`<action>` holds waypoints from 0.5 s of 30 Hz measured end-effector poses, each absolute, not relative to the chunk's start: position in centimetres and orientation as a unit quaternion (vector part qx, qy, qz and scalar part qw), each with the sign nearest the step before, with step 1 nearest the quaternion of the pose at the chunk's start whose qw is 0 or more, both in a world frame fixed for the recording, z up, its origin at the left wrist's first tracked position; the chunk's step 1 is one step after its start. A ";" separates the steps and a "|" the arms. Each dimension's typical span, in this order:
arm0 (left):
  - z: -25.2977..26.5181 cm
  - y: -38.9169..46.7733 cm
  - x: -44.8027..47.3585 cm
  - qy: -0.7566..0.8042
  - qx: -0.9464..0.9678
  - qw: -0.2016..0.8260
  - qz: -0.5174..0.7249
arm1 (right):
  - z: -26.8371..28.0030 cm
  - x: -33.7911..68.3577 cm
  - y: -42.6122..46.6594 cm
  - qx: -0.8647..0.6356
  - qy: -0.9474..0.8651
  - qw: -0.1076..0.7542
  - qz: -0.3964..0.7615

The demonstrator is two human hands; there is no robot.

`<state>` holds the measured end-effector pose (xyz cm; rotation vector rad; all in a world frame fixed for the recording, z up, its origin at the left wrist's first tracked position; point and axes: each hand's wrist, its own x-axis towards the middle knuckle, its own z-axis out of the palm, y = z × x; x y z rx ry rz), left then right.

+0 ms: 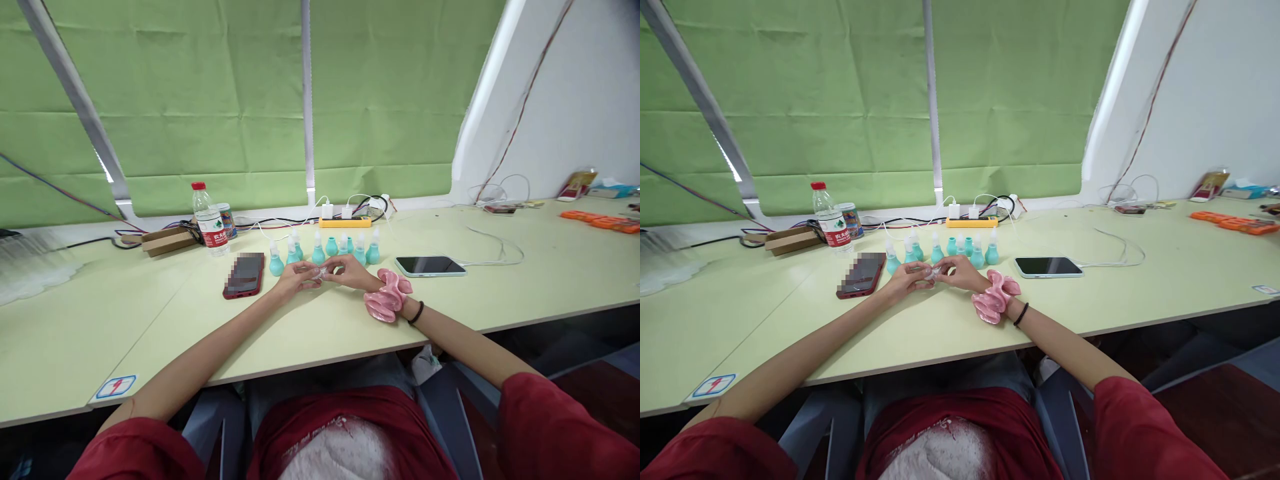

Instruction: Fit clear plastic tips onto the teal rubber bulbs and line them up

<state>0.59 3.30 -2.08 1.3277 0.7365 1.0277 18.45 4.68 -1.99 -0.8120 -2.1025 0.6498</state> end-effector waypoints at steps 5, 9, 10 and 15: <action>-1.7 3.0 0.8 0.330 0.585 0.586 0.452 | -2.1 18.4 4.6 -0.317 -0.822 0.389 0.270; -1.5 2.7 1.1 0.343 0.593 0.562 0.463 | -2.4 18.3 4.7 -0.321 -0.814 0.391 0.285; -1.5 2.6 1.1 0.345 0.593 0.561 0.463 | -2.4 18.3 4.7 -0.320 -0.814 0.391 0.288; -1.6 2.7 0.9 0.327 0.603 0.567 0.455 | -2.3 18.3 4.7 -0.316 -0.810 0.392 0.300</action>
